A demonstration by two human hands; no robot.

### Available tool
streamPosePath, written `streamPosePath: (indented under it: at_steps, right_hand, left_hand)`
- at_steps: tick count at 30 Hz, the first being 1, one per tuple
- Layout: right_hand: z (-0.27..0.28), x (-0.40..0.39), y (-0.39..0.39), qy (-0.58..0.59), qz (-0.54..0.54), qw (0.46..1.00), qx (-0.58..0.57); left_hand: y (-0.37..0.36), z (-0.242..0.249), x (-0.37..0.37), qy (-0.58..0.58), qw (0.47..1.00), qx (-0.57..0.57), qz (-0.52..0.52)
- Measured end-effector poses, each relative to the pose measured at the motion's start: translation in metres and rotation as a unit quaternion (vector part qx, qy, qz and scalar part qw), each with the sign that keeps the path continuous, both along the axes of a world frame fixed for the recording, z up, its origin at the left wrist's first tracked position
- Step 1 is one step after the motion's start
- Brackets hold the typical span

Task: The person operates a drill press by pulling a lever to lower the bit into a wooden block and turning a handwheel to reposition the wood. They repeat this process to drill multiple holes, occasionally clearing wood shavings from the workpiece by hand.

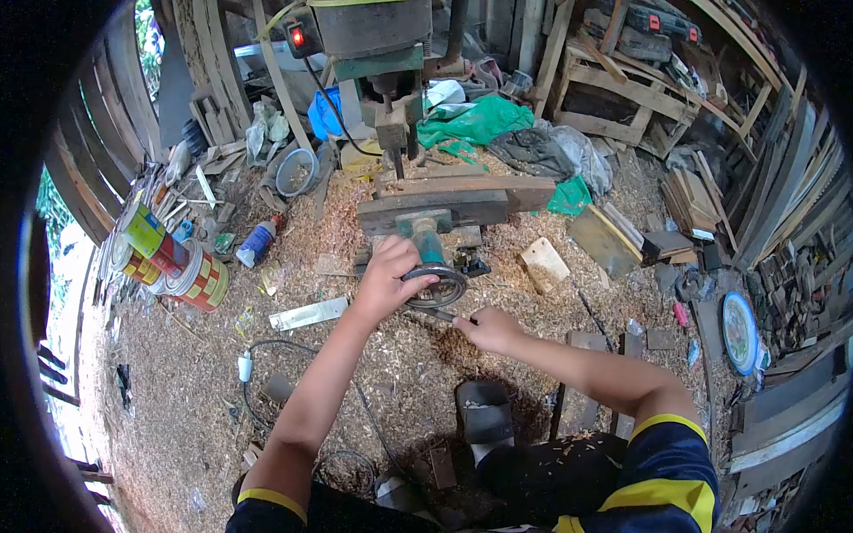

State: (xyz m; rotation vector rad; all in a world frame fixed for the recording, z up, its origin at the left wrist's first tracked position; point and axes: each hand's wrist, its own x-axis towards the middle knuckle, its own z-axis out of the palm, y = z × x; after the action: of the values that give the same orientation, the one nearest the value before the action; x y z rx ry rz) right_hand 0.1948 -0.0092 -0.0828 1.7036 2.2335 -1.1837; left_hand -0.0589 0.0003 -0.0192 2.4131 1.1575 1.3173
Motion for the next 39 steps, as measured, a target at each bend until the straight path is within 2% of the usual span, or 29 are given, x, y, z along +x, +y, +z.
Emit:
streamPosePath:
  at_steps: [8, 11, 14, 18, 22, 24, 25, 27, 28, 30, 31, 34, 39]
  right_hand:
    - [0.004, -0.002, -0.003, 0.0, -0.003, 1.0, -0.012]
    - [-0.013, 0.009, 0.003, 0.004, 0.023, 1.0, 0.002]
    - [-0.003, -0.002, -0.005, -0.021, 0.012, 0.999, 0.039]
    - [0.001, 0.007, -0.001, 0.003, 0.018, 1.0, -0.009]
    - [0.006, 0.001, -0.006, -0.016, 0.019, 0.999, 0.022]
    - [-0.015, 0.016, 0.004, 0.088, 0.041, 0.995, -0.034]
    - [-0.022, 0.02, 0.004, 0.087, 0.041, 0.995, -0.033]
    - [-0.026, 0.021, -0.003, 0.1, 0.052, 0.992, 0.051]
    - [-0.022, 0.019, -0.003, 0.101, 0.053, 0.992, 0.049]
    - [-0.012, 0.018, -0.004, 0.106, 0.032, 0.994, -0.026]
    - [-0.02, 0.021, -0.001, 0.109, 0.049, 0.993, 0.014]
    - [-0.011, 0.017, -0.006, 0.09, 0.045, 0.994, 0.037]
    - [-0.012, 0.017, -0.008, 0.094, 0.034, 0.994, 0.034]
  left_hand:
    - [-0.003, -0.001, -0.001, 0.01, 1.0, -0.001, 0.006]
    - [-0.003, 0.0, 0.001, 0.016, 1.0, -0.002, 0.009]
    - [-0.003, 0.003, -0.001, 0.012, 1.0, -0.008, 0.007]
    - [-0.005, 0.001, 0.0, 0.01, 1.0, -0.007, 0.007]
    - [-0.004, 0.001, 0.001, 0.005, 1.0, -0.002, 0.009]
    - [-0.005, 0.0, 0.0, 0.008, 1.0, -0.004, 0.007]
    - [-0.004, 0.0, 0.0, 0.011, 1.0, -0.004, 0.007]
    - [-0.003, 0.001, 0.001, 0.006, 1.0, -0.001, 0.009]
    - [-0.005, 0.0, 0.001, 0.001, 1.0, -0.004, 0.011]
    - [-0.006, -0.001, -0.001, 0.015, 1.0, -0.013, 0.017]
    - [-0.005, -0.001, -0.001, 0.029, 0.999, -0.016, 0.021]
    - [-0.005, 0.0, 0.001, 0.013, 1.0, -0.018, 0.015]
    - [-0.008, 0.001, 0.003, 0.012, 1.0, -0.001, 0.022]
